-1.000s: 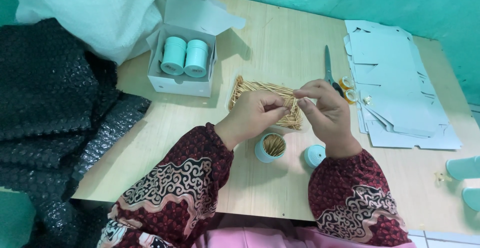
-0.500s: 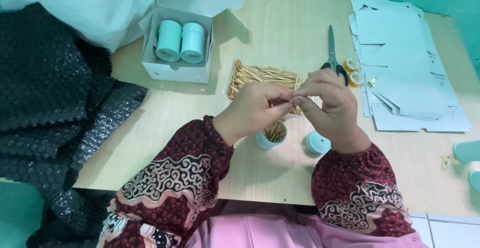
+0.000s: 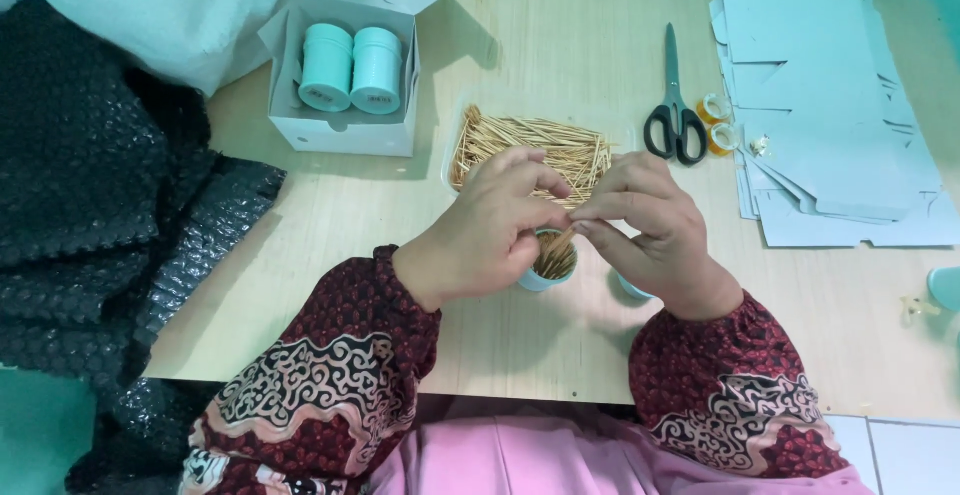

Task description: The person picks up groups of toothpicks from a wooden board and places them into small plastic containers by hand.

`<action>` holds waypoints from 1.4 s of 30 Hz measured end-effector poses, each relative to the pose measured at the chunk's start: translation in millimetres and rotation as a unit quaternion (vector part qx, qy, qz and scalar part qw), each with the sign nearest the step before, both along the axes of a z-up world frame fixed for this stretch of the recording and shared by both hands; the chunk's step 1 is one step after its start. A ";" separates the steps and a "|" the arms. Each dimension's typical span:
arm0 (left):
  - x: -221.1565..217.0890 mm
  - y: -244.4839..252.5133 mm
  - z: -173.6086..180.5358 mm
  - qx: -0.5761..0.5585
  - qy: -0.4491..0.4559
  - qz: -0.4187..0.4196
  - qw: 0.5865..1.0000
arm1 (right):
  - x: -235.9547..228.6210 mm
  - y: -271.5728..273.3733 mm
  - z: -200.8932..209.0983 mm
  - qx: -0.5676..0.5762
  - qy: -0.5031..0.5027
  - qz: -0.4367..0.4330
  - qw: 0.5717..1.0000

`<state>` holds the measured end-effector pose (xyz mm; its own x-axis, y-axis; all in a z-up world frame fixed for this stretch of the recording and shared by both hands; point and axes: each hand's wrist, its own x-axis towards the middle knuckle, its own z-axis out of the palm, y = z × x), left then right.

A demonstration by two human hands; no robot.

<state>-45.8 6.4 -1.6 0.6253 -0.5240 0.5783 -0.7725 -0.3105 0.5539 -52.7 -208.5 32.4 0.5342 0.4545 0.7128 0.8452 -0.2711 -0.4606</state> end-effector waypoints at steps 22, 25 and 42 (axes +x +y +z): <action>-1.7 12.2 8.5 0.111 0.003 -0.020 0.994 | 3.1 -3.6 -25.2 -0.051 -0.035 0.005 0.998; -0.2 13.1 4.2 0.130 0.005 -0.018 0.991 | 2.5 -2.6 -24.7 -0.059 -0.039 0.004 0.997; 3.8 18.6 2.3 0.117 -0.003 -0.002 0.993 | 2.5 -0.1 -21.6 -0.112 -0.050 -0.005 0.992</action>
<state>-42.0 25.0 0.7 0.6201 -0.6467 0.4442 -0.7769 -0.4273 0.4624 -50.1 -208.5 10.8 0.4703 0.6026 0.6447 0.8809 -0.3652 -0.3012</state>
